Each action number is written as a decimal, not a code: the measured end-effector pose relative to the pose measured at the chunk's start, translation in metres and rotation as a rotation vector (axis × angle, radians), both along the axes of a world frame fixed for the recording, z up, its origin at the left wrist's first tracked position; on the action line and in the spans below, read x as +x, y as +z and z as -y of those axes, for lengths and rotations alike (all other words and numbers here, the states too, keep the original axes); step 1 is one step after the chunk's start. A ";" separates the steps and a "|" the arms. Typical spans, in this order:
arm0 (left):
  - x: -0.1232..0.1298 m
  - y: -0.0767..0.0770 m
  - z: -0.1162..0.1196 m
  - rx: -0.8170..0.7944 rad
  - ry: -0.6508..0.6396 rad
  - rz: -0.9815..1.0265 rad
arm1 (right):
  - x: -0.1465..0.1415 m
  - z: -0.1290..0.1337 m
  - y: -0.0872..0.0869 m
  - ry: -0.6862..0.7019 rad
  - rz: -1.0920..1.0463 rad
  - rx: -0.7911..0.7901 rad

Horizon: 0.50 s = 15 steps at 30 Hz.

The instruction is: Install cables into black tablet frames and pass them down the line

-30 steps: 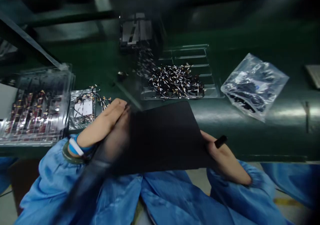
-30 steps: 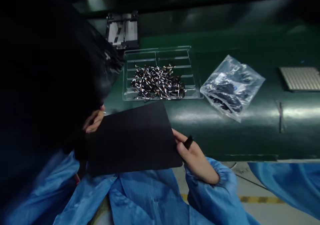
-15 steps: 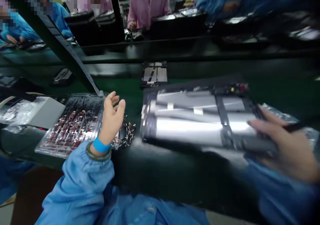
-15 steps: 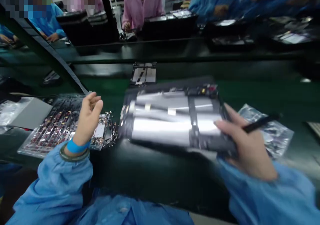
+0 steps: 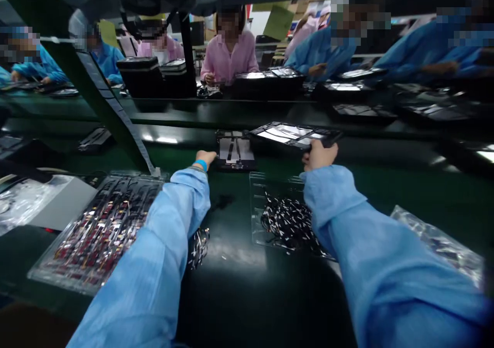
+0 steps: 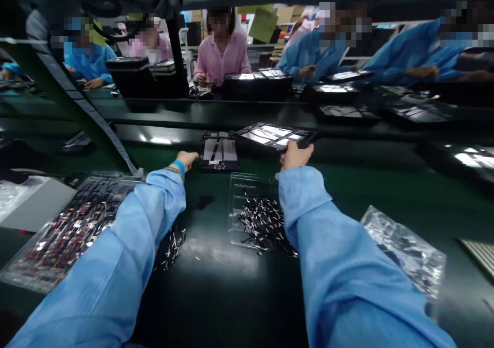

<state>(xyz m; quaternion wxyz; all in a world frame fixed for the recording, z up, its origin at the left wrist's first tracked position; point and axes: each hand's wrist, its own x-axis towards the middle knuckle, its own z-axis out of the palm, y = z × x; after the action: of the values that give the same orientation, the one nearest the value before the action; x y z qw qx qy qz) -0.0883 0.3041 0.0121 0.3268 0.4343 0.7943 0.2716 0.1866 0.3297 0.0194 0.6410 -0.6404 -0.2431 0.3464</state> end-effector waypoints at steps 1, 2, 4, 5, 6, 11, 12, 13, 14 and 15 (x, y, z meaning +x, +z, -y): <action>-0.008 0.005 0.000 0.008 0.007 0.036 | -0.002 -0.005 -0.005 0.000 -0.014 -0.018; -0.015 0.009 0.001 0.016 0.015 0.069 | -0.004 -0.009 -0.009 0.005 -0.029 -0.035; -0.025 0.014 0.005 0.016 0.028 0.115 | -0.011 -0.014 -0.016 0.021 -0.054 -0.059; -0.027 0.014 0.006 0.008 0.036 0.129 | -0.013 -0.016 -0.020 0.029 -0.064 -0.067; -0.025 0.012 0.007 -0.002 0.043 0.136 | -0.016 -0.017 -0.023 0.038 -0.072 -0.074; 0.011 -0.005 0.001 0.011 0.065 0.161 | -0.020 -0.015 -0.032 0.082 -0.100 -0.105; 0.017 -0.005 0.000 0.034 0.064 0.180 | -0.021 -0.014 -0.032 0.090 -0.104 -0.107; 0.022 -0.004 0.000 0.061 0.062 0.205 | -0.021 -0.013 -0.032 0.094 -0.108 -0.107; 0.023 0.000 0.001 0.093 0.059 0.235 | -0.022 -0.012 -0.031 0.095 -0.110 -0.106; 0.022 0.005 0.003 0.129 0.056 0.267 | -0.023 -0.011 -0.029 0.094 -0.111 -0.104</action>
<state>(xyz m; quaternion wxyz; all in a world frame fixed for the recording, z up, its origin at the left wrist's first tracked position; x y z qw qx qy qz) -0.0667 0.3012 0.0169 0.3930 0.3919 0.7366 0.3865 0.1632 0.3404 -0.0098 0.6024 -0.6406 -0.2185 0.4232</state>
